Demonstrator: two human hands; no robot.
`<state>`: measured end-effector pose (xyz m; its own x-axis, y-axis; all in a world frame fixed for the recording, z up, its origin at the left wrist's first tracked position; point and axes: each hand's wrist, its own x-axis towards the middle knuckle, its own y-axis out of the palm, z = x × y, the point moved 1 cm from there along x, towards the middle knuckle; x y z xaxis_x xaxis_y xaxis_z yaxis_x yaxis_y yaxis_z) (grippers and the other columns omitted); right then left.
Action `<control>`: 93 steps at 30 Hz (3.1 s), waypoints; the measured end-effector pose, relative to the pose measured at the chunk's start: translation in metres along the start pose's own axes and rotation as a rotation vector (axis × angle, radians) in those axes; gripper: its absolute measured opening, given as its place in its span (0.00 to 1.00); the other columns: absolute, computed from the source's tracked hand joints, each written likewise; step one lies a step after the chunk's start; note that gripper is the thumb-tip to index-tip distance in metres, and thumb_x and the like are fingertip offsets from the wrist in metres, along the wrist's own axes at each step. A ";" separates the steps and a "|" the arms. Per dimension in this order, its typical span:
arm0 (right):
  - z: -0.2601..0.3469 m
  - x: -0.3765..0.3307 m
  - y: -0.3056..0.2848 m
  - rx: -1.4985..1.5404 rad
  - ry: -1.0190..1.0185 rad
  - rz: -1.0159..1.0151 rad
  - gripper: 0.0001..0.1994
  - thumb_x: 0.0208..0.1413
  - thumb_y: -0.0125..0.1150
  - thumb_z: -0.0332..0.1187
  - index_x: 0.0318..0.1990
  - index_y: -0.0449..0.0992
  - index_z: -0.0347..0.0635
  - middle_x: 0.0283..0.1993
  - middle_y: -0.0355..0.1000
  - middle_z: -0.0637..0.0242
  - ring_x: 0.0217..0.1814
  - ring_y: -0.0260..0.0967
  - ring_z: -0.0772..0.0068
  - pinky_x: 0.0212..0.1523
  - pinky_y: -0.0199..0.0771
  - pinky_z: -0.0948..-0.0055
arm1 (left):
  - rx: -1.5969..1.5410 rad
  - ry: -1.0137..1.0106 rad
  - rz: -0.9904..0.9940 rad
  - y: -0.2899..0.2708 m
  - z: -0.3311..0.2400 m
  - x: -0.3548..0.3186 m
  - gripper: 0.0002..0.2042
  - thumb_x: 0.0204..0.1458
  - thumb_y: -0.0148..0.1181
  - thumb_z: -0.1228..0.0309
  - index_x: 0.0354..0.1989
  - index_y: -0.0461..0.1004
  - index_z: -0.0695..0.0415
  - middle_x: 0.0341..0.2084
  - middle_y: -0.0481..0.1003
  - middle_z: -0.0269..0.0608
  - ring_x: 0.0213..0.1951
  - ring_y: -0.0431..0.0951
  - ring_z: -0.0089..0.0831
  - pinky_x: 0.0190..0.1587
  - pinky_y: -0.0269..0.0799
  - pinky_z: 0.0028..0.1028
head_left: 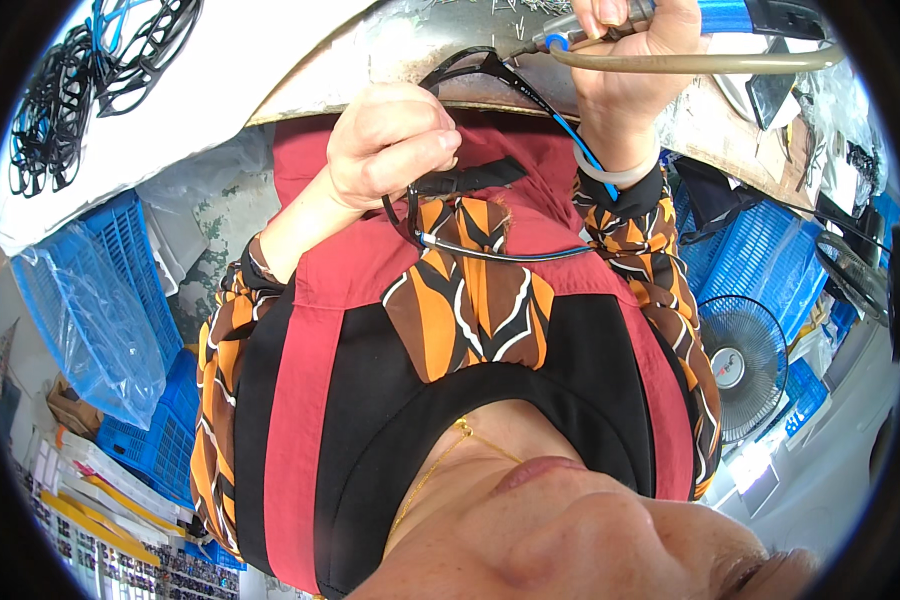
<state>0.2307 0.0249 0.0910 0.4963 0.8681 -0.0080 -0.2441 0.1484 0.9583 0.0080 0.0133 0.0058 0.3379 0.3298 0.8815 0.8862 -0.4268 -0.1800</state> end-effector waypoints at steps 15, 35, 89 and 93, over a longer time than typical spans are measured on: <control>0.004 0.008 -0.011 -0.538 -0.256 0.248 0.13 0.66 0.58 0.30 0.55 0.65 0.47 0.27 0.62 0.71 0.17 0.58 0.79 0.15 0.57 0.79 | -0.007 0.000 0.019 0.002 -0.002 0.001 0.14 0.56 0.61 0.85 0.49 0.71 0.59 0.38 0.71 0.46 0.37 0.77 0.40 0.34 0.83 0.34; -0.003 0.004 -0.003 0.055 -0.030 0.046 0.13 0.67 0.56 0.30 0.56 0.65 0.48 0.25 0.59 0.72 0.17 0.55 0.80 0.16 0.56 0.80 | -0.027 0.011 0.050 0.001 0.000 -0.002 0.16 0.52 0.62 0.87 0.49 0.72 0.61 0.40 0.72 0.47 0.37 0.78 0.41 0.33 0.84 0.35; 0.094 0.011 -0.048 -1.601 -0.721 0.136 0.29 0.63 0.64 0.24 0.70 0.61 0.36 0.69 0.63 0.51 0.71 0.63 0.58 0.68 0.67 0.62 | 1.252 0.055 0.373 -0.173 -0.063 0.013 0.20 0.44 0.77 0.54 0.40 0.78 0.50 0.36 0.71 0.31 0.37 0.74 0.32 0.42 0.69 0.32; 0.067 0.010 -0.037 -1.624 -0.726 0.380 0.26 0.63 0.64 0.23 0.67 0.65 0.36 0.72 0.60 0.53 0.68 0.67 0.59 0.68 0.68 0.61 | 1.221 0.047 0.373 -0.153 -0.024 0.023 0.16 0.43 0.78 0.57 0.36 0.79 0.48 0.32 0.73 0.28 0.34 0.75 0.29 0.39 0.68 0.30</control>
<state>0.3003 -0.0036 0.0741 0.3417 0.6711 0.6579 -0.6761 0.6618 -0.3239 -0.1273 0.0659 0.0638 0.6385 0.3166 0.7015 0.4638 0.5690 -0.6790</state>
